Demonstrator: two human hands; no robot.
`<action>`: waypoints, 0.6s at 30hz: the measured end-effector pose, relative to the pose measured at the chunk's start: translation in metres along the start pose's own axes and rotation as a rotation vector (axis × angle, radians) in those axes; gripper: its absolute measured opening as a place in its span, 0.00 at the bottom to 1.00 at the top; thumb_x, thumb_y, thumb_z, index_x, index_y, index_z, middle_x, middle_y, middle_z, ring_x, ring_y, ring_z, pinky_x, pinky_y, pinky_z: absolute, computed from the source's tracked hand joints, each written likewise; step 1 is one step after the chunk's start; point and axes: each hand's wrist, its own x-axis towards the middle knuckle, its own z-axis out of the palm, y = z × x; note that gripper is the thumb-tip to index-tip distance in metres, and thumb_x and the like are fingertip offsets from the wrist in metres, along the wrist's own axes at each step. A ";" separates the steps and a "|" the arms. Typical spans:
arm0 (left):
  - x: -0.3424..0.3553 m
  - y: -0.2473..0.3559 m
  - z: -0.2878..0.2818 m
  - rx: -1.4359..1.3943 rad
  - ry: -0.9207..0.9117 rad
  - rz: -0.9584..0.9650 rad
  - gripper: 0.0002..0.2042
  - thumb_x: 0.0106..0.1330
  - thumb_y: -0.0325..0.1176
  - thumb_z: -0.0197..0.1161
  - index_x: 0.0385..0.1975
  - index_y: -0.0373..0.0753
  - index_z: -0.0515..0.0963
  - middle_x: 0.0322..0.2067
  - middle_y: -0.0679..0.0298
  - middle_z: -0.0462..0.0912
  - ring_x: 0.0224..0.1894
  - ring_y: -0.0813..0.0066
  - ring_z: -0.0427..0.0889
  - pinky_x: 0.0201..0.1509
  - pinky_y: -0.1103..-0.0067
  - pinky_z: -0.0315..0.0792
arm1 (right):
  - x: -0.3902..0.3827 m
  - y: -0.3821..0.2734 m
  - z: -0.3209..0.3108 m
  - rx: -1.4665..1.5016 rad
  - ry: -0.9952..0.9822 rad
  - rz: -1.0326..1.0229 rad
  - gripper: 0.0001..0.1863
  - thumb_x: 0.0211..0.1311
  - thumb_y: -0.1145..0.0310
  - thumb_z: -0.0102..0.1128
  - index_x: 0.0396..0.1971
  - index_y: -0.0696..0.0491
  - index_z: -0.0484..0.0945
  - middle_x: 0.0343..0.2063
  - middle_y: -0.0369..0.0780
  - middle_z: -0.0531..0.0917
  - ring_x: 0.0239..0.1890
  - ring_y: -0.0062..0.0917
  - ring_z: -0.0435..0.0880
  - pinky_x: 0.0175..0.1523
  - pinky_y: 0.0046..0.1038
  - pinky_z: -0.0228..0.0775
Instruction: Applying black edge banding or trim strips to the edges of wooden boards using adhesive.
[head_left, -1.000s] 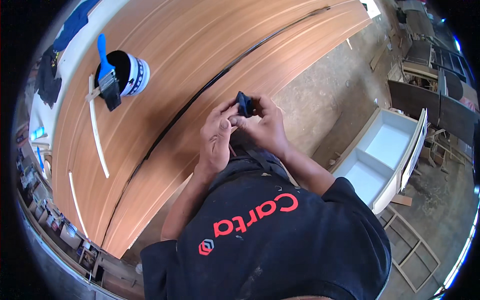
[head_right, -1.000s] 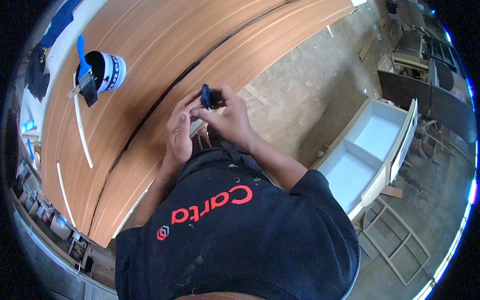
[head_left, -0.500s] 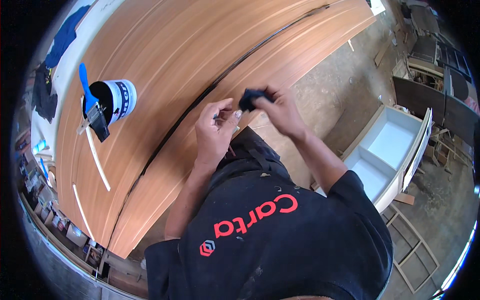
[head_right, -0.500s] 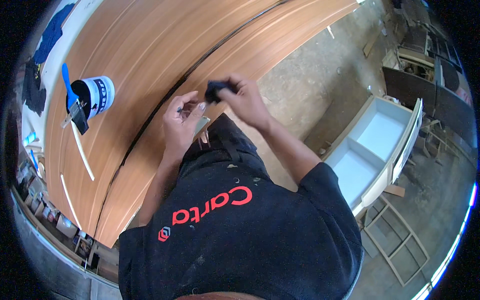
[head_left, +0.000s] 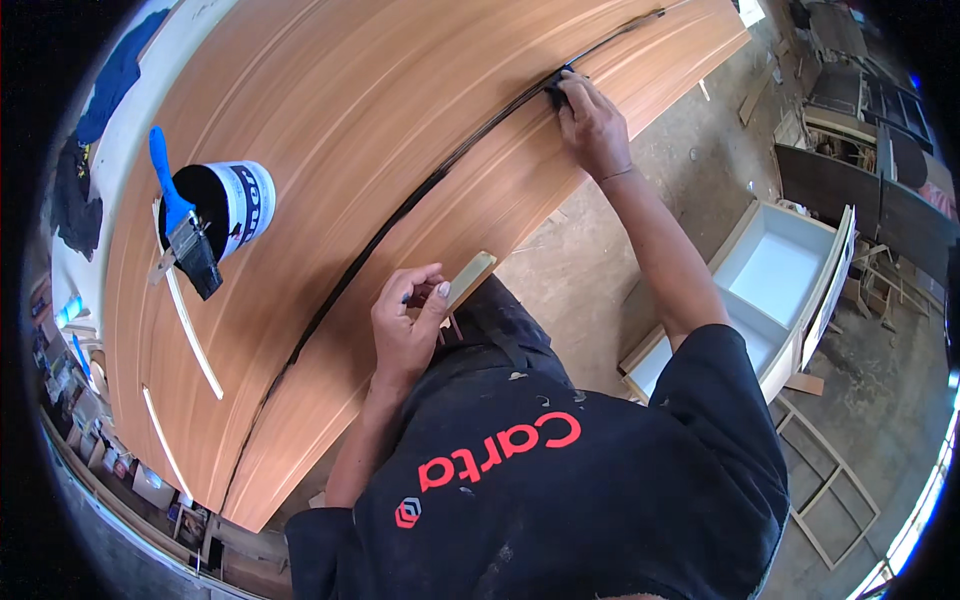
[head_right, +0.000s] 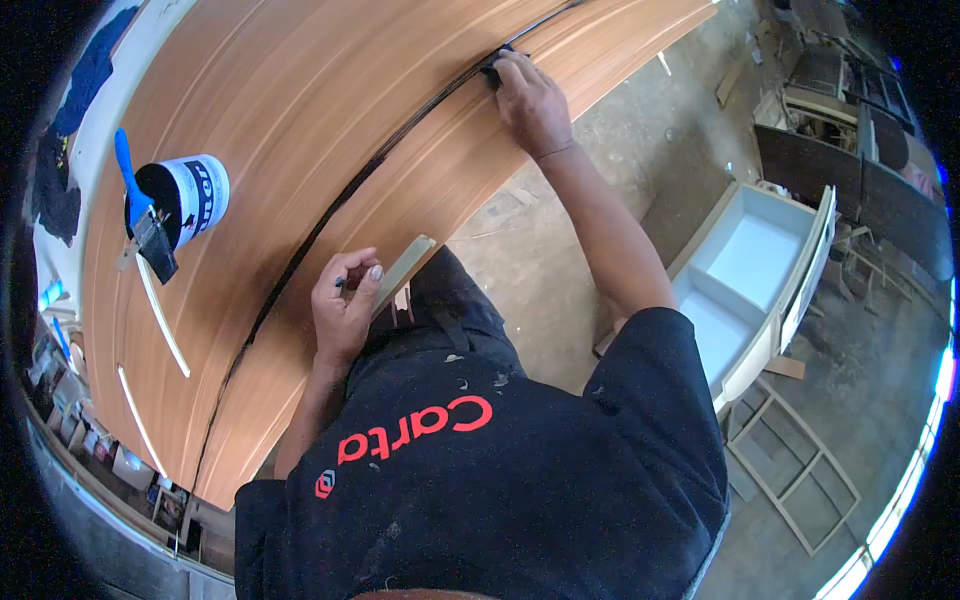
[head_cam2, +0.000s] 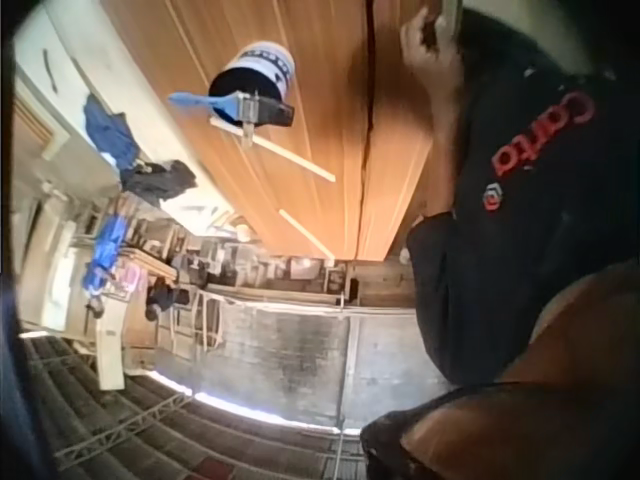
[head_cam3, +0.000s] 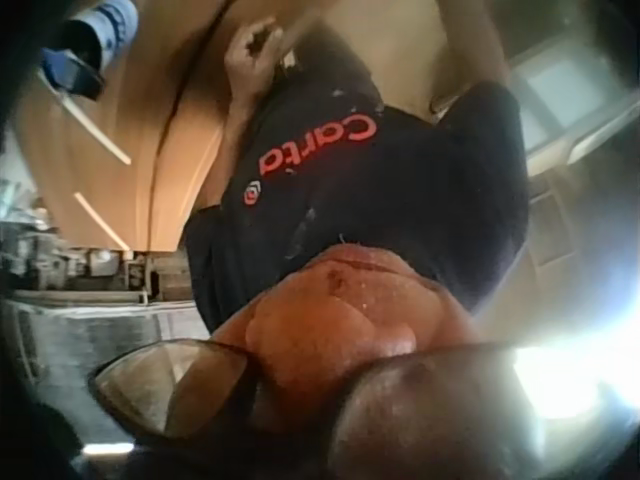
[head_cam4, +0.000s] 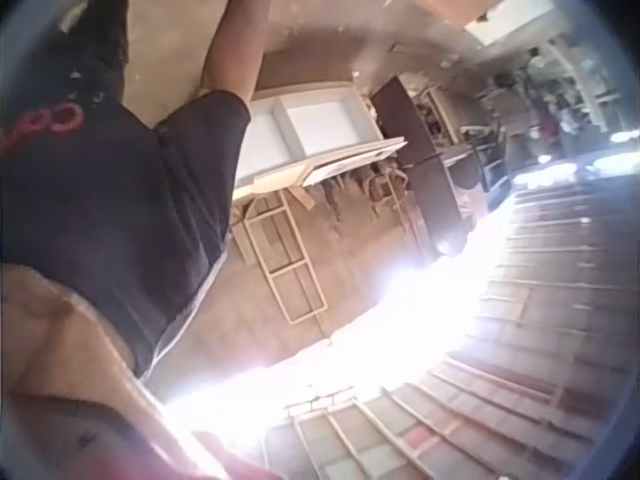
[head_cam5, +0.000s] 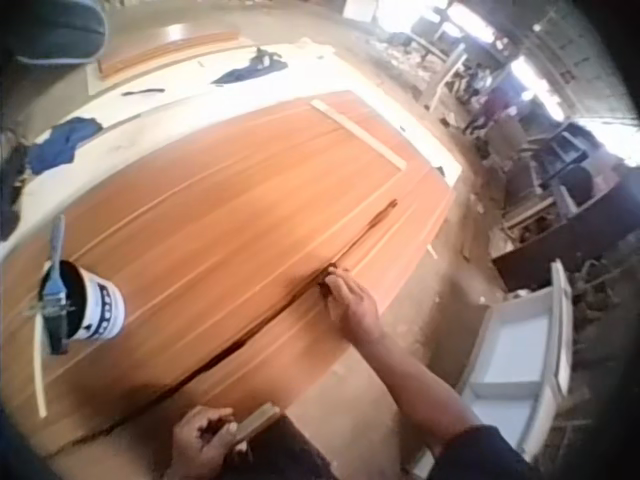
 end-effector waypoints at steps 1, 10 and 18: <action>-0.003 -0.001 -0.005 -0.004 -0.005 0.000 0.12 0.69 0.25 0.65 0.51 0.30 0.81 0.40 0.59 0.81 0.38 0.73 0.79 0.44 0.79 0.75 | -0.001 -0.004 0.001 -0.006 -0.002 0.002 0.13 0.59 0.75 0.65 0.45 0.52 0.85 0.50 0.36 0.87 0.49 0.35 0.87 0.53 0.31 0.79; -0.030 -0.021 -0.040 -0.031 0.050 -0.015 0.11 0.71 0.26 0.64 0.50 0.30 0.81 0.40 0.60 0.81 0.38 0.73 0.80 0.45 0.80 0.74 | -0.021 -0.041 0.012 -0.007 0.028 0.066 0.17 0.58 0.76 0.65 0.49 0.54 0.83 0.53 0.39 0.87 0.55 0.35 0.86 0.60 0.32 0.78; -0.044 -0.024 -0.051 -0.065 0.035 -0.027 0.10 0.71 0.26 0.64 0.49 0.30 0.81 0.40 0.61 0.81 0.38 0.74 0.80 0.45 0.80 0.74 | -0.029 -0.087 0.011 0.042 0.004 -0.003 0.17 0.59 0.77 0.65 0.49 0.55 0.83 0.54 0.39 0.86 0.58 0.35 0.85 0.65 0.33 0.75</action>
